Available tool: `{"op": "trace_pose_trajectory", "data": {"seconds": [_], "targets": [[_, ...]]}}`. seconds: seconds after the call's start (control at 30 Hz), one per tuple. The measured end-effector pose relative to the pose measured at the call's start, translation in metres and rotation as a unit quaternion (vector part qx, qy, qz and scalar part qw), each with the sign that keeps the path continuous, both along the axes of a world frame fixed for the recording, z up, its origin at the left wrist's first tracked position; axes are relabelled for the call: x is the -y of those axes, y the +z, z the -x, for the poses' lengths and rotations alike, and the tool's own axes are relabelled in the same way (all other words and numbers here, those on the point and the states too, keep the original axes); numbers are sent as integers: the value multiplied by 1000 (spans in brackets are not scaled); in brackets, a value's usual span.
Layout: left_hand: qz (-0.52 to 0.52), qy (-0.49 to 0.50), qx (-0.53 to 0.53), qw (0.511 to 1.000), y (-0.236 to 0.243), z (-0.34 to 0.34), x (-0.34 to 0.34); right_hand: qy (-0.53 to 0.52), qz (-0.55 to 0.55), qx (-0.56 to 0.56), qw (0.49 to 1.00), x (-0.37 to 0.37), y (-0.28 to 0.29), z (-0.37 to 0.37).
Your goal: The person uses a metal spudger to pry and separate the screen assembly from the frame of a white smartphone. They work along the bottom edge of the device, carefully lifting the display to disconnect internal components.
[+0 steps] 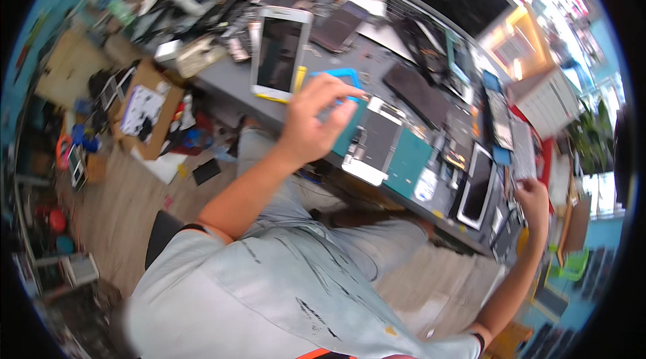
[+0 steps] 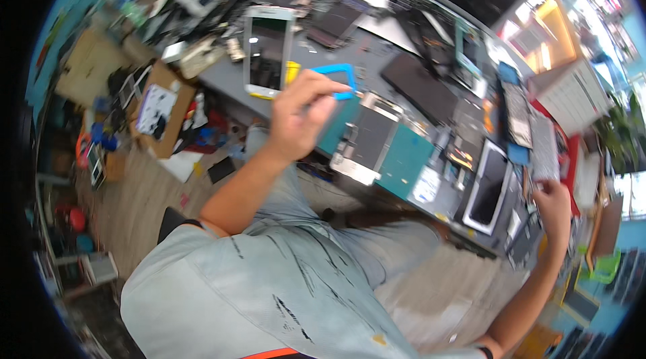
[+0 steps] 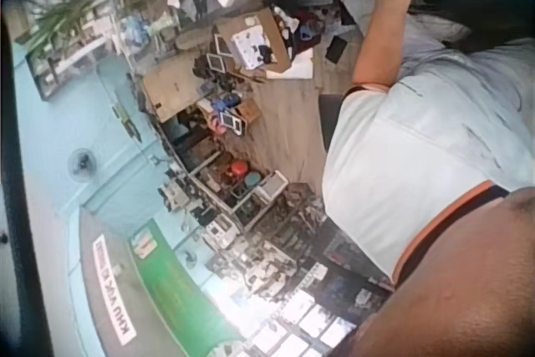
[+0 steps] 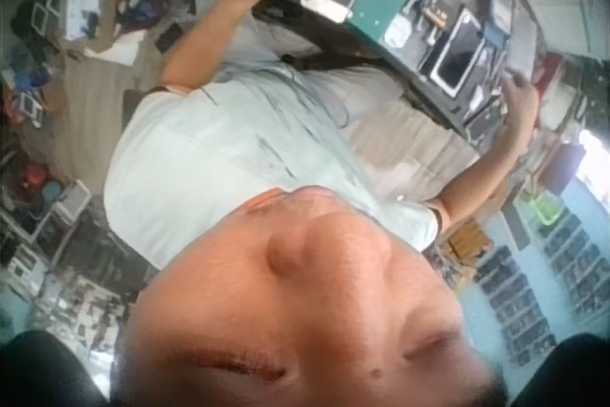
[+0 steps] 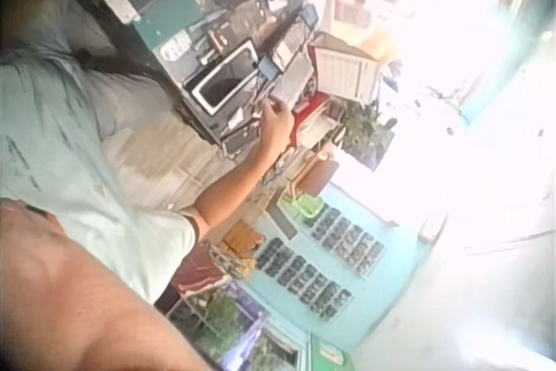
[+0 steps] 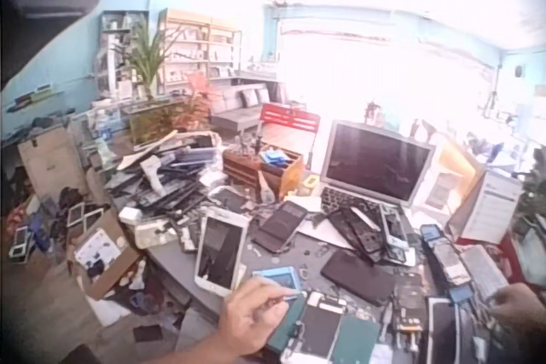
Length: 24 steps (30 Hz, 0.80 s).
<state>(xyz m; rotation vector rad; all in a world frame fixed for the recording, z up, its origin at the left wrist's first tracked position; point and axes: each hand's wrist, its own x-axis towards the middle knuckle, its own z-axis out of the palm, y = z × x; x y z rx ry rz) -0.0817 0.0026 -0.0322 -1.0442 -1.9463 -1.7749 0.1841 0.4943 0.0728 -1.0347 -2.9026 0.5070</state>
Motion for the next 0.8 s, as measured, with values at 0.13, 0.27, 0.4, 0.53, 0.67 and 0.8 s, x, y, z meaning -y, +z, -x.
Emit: {"op": "trace_pose_trajectory", "data": {"seconds": [0.13, 0.27, 0.4, 0.53, 0.67, 0.8], "targets": [[12, -3, -15, 1000, -7, 5, -1, -7, 120, -210, 970, 44, 22, -20], [-57, -41, 19, 997, -8, 5, -4, 23, 275, -315, 908, 94, 28, -29], [-51, -47, -37, 997, 14, -5, -8, 32, 325, -311, 892, 139, 34, -32], [-26, -108, -118, 987, 45, -41, -7, 129, 410, -282, 858, 194, 29, -33], [48, -307, 9, 951, 44, -85, 2, 216, 488, -179, 826, 246, 2, -31], [82, -348, 148, 922, 18, -99, 35, 293, 577, -186, 740, 279, -35, -23]]}}
